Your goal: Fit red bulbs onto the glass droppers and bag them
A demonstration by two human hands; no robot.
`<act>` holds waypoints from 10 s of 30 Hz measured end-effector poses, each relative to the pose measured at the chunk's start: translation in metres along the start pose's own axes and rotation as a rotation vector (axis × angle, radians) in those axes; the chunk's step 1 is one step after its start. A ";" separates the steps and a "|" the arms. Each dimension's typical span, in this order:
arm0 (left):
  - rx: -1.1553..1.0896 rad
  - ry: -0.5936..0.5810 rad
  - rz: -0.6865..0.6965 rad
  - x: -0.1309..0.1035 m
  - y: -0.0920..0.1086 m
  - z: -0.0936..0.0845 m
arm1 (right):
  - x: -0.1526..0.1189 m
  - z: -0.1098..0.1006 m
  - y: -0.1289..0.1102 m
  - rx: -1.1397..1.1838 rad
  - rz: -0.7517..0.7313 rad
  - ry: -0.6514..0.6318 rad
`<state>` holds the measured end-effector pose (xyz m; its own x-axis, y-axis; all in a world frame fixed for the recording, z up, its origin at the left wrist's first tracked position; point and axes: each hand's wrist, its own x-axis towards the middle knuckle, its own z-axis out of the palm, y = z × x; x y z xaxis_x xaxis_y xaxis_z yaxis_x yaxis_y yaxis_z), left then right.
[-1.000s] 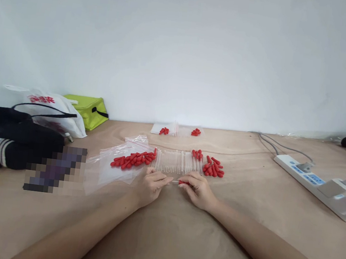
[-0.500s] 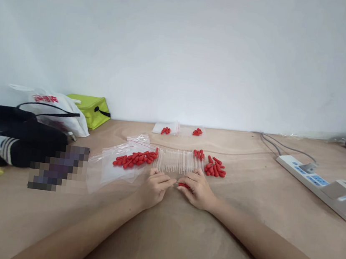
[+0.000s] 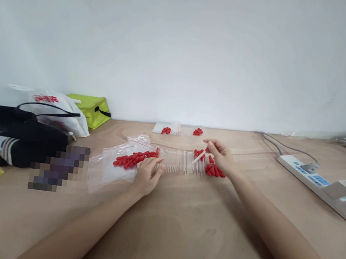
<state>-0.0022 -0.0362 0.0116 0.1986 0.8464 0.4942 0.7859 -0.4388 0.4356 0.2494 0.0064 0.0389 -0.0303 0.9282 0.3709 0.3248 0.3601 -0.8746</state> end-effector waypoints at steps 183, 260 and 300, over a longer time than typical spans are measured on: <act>0.158 -0.076 0.470 -0.009 -0.007 0.006 | -0.072 0.048 0.005 -0.117 -0.306 -0.037; 0.352 0.172 -0.087 0.013 -0.019 0.003 | 0.045 0.002 0.029 -0.594 0.213 -0.059; 0.657 -0.147 -0.313 0.063 0.001 0.023 | -0.008 -0.036 -0.002 -0.715 0.201 -0.328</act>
<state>0.0247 0.0237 0.0255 -0.0519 0.9541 0.2949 0.9978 0.0615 -0.0234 0.2834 -0.0053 0.0490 -0.1467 0.9890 0.0202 0.8755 0.1393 -0.4627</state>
